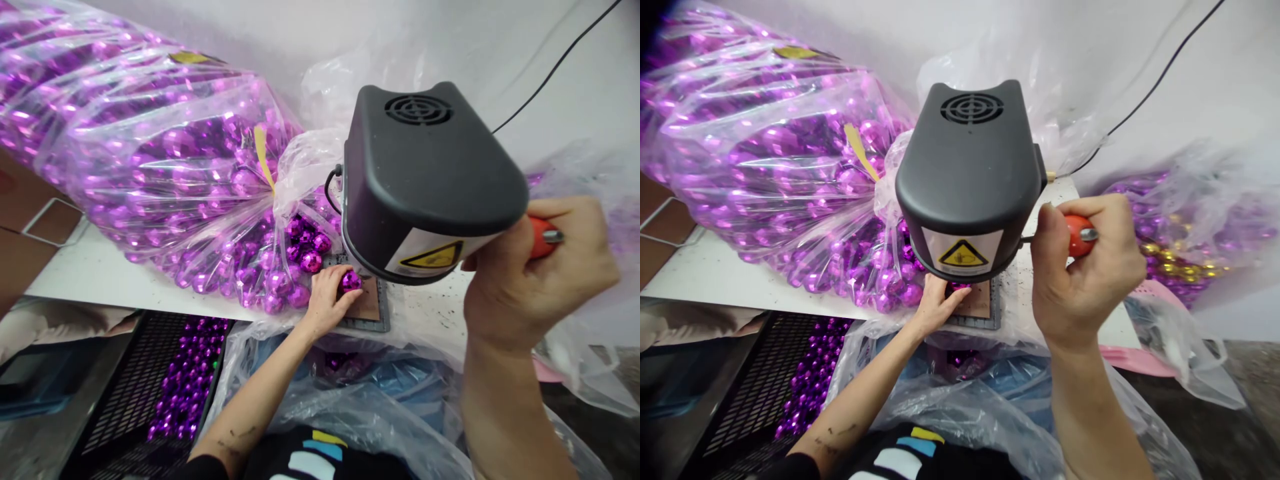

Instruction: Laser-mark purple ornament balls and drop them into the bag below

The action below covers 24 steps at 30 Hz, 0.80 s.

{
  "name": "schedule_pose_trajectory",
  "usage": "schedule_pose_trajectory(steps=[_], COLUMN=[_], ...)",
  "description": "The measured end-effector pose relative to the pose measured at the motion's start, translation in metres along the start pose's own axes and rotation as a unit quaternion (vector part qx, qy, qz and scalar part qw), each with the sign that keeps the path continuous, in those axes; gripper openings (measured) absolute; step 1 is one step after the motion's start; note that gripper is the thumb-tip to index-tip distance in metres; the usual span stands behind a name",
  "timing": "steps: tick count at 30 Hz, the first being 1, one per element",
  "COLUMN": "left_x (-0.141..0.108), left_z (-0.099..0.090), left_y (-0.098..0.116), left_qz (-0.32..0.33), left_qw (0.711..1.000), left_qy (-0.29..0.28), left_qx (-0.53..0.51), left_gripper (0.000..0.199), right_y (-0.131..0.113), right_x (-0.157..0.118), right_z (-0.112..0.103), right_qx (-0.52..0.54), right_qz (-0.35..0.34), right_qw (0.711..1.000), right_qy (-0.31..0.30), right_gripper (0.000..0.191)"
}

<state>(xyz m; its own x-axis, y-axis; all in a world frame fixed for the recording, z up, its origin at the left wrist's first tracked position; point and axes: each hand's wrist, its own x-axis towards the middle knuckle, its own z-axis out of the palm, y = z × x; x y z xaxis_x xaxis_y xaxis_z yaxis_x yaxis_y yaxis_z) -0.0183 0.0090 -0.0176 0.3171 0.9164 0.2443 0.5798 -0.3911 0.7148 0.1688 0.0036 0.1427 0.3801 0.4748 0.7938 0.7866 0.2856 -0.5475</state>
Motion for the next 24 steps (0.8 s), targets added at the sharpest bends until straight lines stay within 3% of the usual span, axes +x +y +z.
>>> schedule_pose_trajectory(steps=[5, 14, 20, 24], left_x=[0.0, -0.003, -0.006, -0.005], left_z=[0.008, 0.017, 0.016, 0.016], left_y=[0.0, -0.009, -0.01, -0.009], left_qz=[0.021, 0.032, 0.021, 0.02], left_qw=[0.999, 0.998, 0.996, 0.994], left_qy=[0.039, 0.017, 0.0, -0.005], left_qx=[-0.014, -0.054, -0.082, -0.111], left_gripper=[0.049, 0.044, 0.047, 0.045], right_y=[-0.001, -0.002, 0.008, 0.016], right_x=[0.0, -0.001, -0.033, -0.055], right_z=[-0.001, -0.004, -0.01, -0.02], right_qx=[-0.008, -0.011, 0.047, 0.106], right_qz=[-0.021, -0.024, -0.048, -0.068], right_qw=[1.0, 1.0, 0.997, 0.992], right_qy=[-0.001, -0.009, 0.047, -0.018], right_gripper=[0.04, 0.032, 0.027, 0.02])
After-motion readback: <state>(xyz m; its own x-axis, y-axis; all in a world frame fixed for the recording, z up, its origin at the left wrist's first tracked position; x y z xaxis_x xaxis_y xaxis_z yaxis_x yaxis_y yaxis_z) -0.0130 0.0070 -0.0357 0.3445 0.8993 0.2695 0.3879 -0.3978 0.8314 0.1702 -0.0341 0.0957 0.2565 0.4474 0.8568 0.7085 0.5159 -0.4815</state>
